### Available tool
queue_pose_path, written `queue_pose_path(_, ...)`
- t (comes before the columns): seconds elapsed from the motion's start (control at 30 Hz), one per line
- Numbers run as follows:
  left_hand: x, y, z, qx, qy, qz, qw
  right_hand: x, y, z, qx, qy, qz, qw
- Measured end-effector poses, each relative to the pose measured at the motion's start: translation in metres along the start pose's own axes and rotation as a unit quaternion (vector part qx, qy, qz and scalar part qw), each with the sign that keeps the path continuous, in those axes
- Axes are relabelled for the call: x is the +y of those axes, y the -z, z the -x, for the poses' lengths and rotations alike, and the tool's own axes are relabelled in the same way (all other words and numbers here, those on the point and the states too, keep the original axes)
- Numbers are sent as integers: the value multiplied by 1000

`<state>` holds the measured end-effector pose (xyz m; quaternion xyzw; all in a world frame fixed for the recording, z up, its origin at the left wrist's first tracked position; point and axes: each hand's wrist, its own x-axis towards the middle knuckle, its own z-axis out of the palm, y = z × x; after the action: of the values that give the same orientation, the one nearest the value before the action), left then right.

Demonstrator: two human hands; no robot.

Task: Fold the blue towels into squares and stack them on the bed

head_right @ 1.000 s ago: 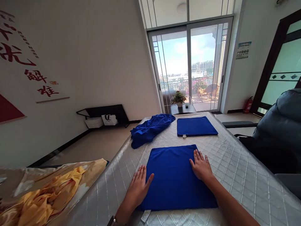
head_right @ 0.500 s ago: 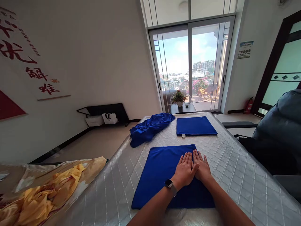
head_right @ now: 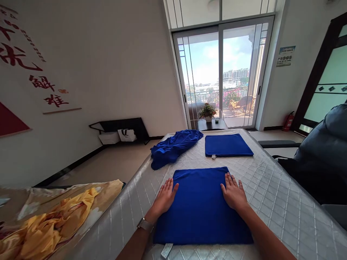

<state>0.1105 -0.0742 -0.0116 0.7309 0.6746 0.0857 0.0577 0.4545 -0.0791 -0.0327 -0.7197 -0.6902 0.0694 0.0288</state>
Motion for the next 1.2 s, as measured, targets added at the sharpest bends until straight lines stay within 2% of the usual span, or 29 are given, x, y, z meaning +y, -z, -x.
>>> queue_pose_path(0.1,-14,8,-2,8,20,31,999,1,-6,-1,12,0,13,1000)
queue_pose_path(0.2,-11,14,-1,42,-3,45,998,2,-6,-1,10,2,25,1000)
queue_pose_path(0.3,-3,9,1,61,-59,34,996,1,4,-6,-4,0,41,999)
queue_pose_path(0.43,9,-3,4,45,-95,8,994,-1,22,-23,10,5,57,998)
queue_pose_path(0.53,11,-8,5,37,-94,-1,995,-3,23,-36,20,23,43,999)
queue_pose_path(0.77,5,-9,3,34,-91,-5,995,1,5,-44,12,39,27,999)
queue_pose_path(1.0,8,-3,2,27,-74,-26,997,4,11,-41,23,33,-3,999)
queue_pose_path(1.1,18,6,-1,42,-60,-37,997,2,11,-40,29,31,-5,999)
queue_pose_path(1.2,50,13,-5,44,-112,-39,992,1,12,-41,28,31,-6,999)
